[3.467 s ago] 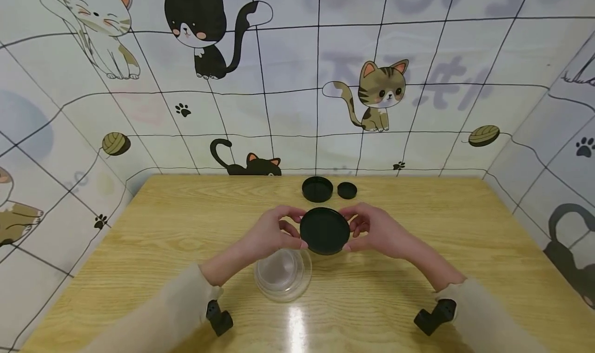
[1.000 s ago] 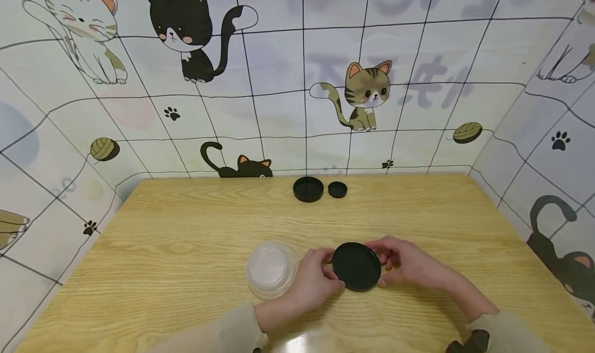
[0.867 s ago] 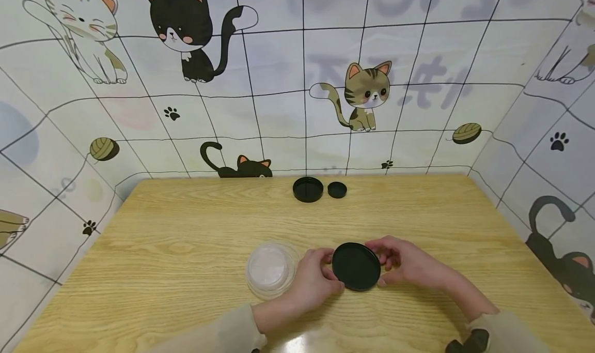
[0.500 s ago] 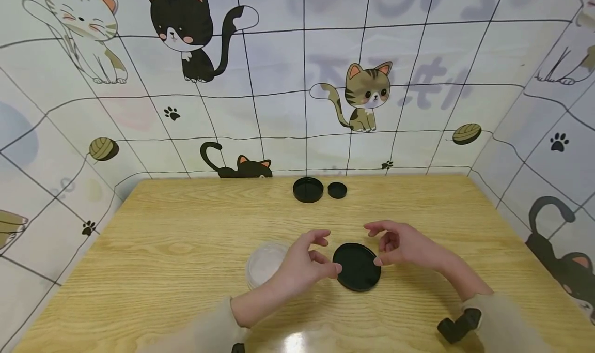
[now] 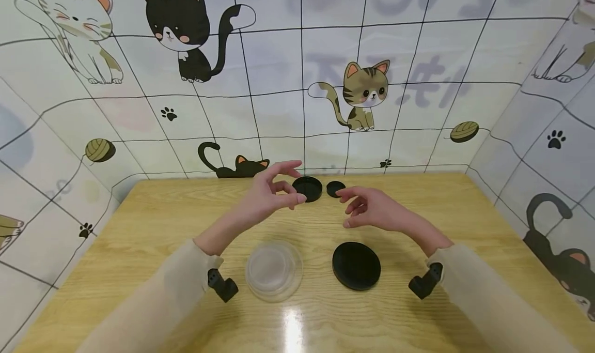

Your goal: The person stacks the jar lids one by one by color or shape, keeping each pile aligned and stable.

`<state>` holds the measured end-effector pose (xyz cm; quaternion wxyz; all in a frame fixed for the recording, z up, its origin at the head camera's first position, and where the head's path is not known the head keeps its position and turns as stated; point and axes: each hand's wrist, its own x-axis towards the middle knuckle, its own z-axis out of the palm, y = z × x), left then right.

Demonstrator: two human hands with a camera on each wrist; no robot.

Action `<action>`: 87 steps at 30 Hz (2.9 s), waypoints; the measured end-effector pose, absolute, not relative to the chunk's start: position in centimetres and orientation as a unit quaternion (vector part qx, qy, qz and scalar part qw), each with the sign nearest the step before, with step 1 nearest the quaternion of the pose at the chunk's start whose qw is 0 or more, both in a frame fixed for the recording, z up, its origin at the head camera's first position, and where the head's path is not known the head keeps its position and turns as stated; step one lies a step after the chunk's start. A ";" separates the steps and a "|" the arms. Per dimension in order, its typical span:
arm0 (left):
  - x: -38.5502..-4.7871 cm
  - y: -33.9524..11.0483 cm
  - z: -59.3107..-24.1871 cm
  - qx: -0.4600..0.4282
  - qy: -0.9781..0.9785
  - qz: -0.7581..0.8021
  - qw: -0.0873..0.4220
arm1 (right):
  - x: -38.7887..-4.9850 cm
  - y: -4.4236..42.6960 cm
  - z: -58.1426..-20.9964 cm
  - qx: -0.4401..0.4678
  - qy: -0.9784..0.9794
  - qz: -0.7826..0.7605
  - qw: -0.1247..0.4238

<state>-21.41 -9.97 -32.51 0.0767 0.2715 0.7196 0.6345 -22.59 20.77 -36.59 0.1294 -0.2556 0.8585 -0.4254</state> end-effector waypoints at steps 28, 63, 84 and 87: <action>-31.4 -13.6 -40.0 0.169 0.750 0.619 0.161 | -30.1 15.8 -39.2 -0.165 0.853 -0.468 0.161; -31.2 -13.4 -42.5 0.144 0.807 0.525 0.229 | -30.5 13.0 -41.2 -0.160 0.886 -0.400 0.169; -30.4 -13.1 -43.3 0.136 0.807 0.537 0.204 | -30.7 13.2 -41.9 -0.204 0.866 -0.412 0.199; -30.4 -13.1 -43.4 0.139 0.806 0.539 0.204 | -30.8 13.4 -42.1 -0.217 0.869 -0.402 0.192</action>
